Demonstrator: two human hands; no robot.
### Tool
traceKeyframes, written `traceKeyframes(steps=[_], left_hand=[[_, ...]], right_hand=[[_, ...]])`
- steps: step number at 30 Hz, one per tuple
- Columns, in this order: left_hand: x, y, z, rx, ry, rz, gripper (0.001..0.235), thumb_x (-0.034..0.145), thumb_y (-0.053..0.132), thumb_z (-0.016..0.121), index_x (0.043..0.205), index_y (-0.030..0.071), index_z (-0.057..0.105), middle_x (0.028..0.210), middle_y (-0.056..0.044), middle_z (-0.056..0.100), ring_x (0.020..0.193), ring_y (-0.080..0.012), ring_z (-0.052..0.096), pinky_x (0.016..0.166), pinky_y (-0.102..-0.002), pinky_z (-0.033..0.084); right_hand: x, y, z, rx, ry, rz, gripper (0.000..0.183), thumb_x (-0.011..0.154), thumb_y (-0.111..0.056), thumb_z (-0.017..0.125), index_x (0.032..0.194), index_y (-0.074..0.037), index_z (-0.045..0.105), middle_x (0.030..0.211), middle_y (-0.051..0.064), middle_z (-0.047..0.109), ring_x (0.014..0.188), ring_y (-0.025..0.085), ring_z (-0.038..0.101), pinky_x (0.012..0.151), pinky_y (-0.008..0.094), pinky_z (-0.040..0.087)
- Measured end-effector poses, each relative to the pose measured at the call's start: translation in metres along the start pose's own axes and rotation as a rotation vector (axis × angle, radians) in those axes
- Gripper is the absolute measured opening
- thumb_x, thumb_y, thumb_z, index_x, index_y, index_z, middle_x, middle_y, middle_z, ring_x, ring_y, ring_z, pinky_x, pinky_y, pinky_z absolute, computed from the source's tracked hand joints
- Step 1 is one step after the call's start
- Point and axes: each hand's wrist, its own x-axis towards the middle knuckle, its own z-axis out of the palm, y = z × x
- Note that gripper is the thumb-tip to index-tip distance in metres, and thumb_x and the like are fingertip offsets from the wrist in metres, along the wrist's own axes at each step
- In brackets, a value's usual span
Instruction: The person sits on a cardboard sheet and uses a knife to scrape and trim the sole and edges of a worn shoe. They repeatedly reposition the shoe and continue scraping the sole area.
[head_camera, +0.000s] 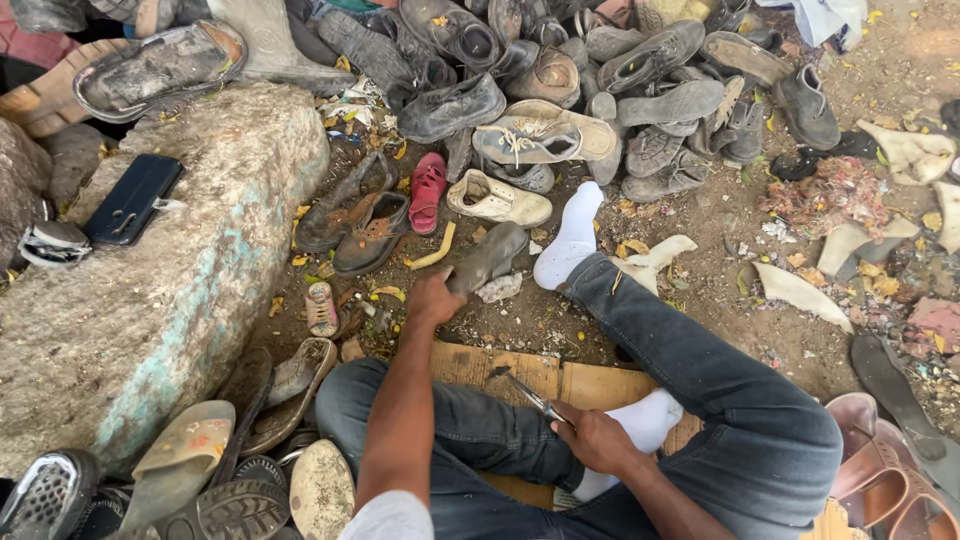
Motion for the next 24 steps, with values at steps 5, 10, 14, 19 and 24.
traceKeyframes(steps=[5, 10, 14, 19, 24], left_hand=[[-0.009, -0.016, 0.029, -1.301, -0.024, -0.066, 0.051, 0.086, 0.016, 0.074, 0.134, 0.004, 0.062, 0.119, -0.021, 0.072, 0.088, -0.0359, 0.074, 0.058, -0.042, 0.062], [0.007, -0.032, 0.074, -1.417, -0.169, -0.225, 0.044, 0.097, 0.016, 0.067, 0.133, -0.010, 0.062, 0.109, -0.029, 0.072, 0.068, -0.0304, 0.072, 0.050, -0.037, 0.062], [0.005, -0.024, 0.074, -1.072, 0.186, -0.082, 0.054, 0.090, 0.008, 0.070, 0.142, 0.005, 0.052, 0.106, -0.015, 0.073, 0.072, -0.0240, 0.070, 0.051, -0.042, 0.061], [-0.032, 0.003, 0.046, -0.314, 0.355, 0.099, 0.050, 0.095, 0.024, 0.067, 0.143, 0.014, 0.058, 0.102, -0.018, 0.076, 0.077, -0.0308, 0.075, 0.065, -0.044, 0.060], [-0.057, 0.023, 0.039, -0.093, 0.421, 0.289, 0.052, 0.092, 0.034, 0.074, 0.134, 0.007, 0.063, 0.099, -0.024, 0.075, 0.083, -0.0386, 0.075, 0.075, -0.049, 0.059]], right_hand=[[-0.002, 0.003, 0.001, 0.015, 0.019, -0.078, 0.052, 0.101, -0.037, 0.052, 0.147, -0.014, 0.050, 0.091, 0.020, 0.075, 0.093, 0.039, 0.072, 0.086, 0.049, 0.054], [-0.006, 0.005, 0.005, 0.008, 0.042, -0.104, 0.049, 0.101, -0.035, 0.052, 0.146, -0.013, 0.051, 0.091, 0.021, 0.075, 0.094, 0.040, 0.071, 0.084, 0.050, 0.053], [-0.009, 0.005, 0.000, 0.006, 0.161, -0.062, 0.046, 0.100, -0.036, 0.054, 0.141, -0.015, 0.056, 0.091, 0.021, 0.074, 0.091, 0.040, 0.071, 0.080, 0.051, 0.055], [-0.003, 0.002, -0.008, -0.076, 0.338, 0.088, 0.047, 0.097, -0.032, 0.054, 0.142, -0.017, 0.054, 0.104, 0.016, 0.074, 0.087, 0.035, 0.074, 0.077, 0.048, 0.059], [0.020, 0.007, -0.015, -0.112, 0.590, -0.087, 0.054, 0.089, -0.034, 0.066, 0.137, -0.010, 0.057, 0.121, 0.019, 0.065, 0.098, 0.040, 0.070, 0.080, 0.048, 0.058]])
